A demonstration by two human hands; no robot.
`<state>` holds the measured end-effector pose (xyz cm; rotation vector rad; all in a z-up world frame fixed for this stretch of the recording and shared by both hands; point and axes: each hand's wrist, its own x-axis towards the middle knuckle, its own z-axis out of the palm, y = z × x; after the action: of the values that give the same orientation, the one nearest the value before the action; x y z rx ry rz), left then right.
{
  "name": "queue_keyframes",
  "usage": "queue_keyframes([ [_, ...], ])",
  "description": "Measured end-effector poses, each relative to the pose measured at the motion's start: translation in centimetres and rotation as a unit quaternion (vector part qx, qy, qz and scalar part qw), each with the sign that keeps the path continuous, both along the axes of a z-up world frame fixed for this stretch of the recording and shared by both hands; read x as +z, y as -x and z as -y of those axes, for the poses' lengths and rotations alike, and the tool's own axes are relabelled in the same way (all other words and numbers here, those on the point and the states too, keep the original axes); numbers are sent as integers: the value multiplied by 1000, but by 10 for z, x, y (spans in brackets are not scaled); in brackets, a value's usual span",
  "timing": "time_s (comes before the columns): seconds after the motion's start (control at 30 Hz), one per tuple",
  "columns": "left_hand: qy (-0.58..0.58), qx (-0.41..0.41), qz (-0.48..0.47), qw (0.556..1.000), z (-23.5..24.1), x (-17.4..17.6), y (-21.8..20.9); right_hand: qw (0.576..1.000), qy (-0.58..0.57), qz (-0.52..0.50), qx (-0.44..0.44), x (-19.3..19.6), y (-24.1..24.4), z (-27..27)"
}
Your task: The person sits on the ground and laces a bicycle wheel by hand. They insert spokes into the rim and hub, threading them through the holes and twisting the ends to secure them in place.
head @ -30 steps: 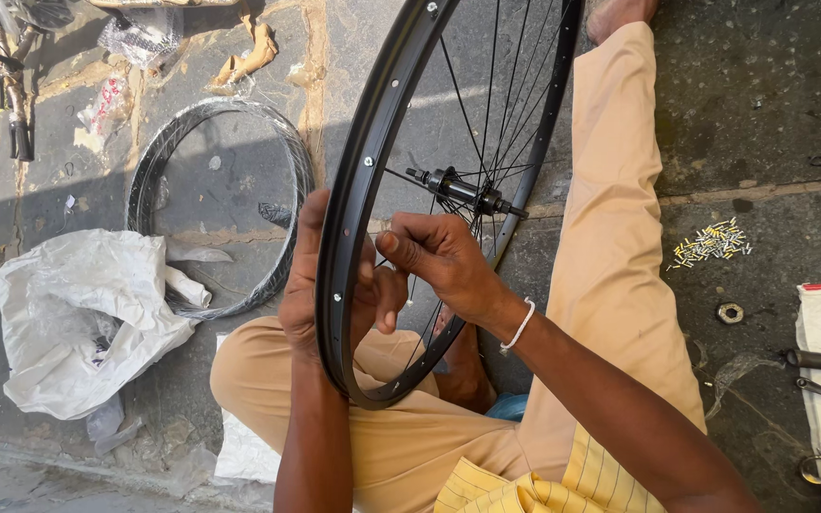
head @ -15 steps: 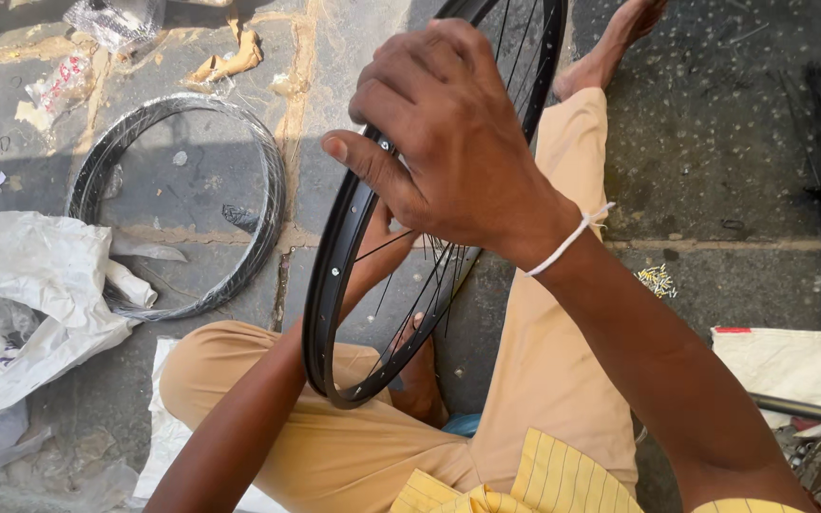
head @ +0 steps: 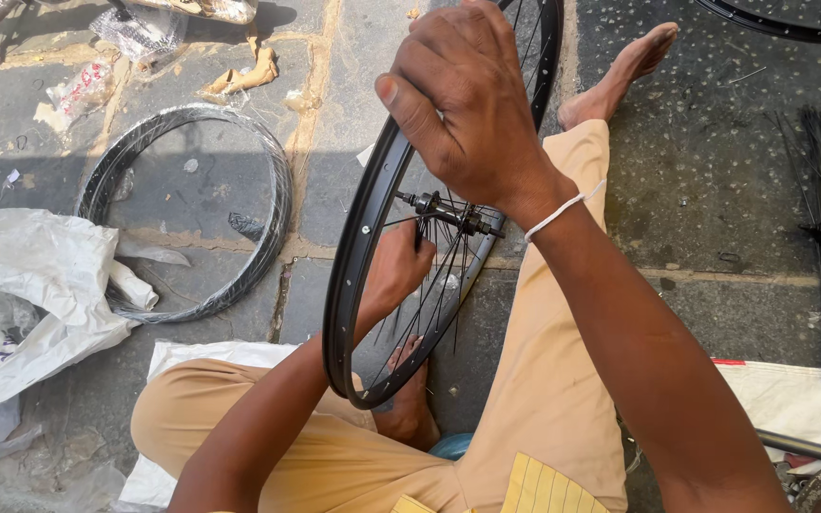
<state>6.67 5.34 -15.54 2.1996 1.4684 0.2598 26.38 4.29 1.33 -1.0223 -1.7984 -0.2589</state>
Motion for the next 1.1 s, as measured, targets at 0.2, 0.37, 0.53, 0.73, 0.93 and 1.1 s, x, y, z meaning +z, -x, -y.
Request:
queue_keyframes([
  [0.2, -61, -22, 76, 995, 9, 36, 14, 1000, 13, -14, -13, -3, -15, -3],
  [0.37, -138, -105, 94, 980, -4, 41, 16, 999, 8, -8, -40, -2, -11, 2],
  [0.53, -26, -13, 79, 996, -19, 22, 13, 999, 4, -10, -47, 0, -7, 9],
  [0.73, -52, -35, 48, 997, -13, 37, 9, 999, 20, -17, -37, 3, -12, 11],
  [0.93, 454, -43, 298, 838, -29, 119, 44, 999, 22, -24, -13, 5, -20, 25],
  [1.1, 399, -36, 421, 814, -68, 123, 7, 997, 50, -49, 10, 14, -13, 34],
])
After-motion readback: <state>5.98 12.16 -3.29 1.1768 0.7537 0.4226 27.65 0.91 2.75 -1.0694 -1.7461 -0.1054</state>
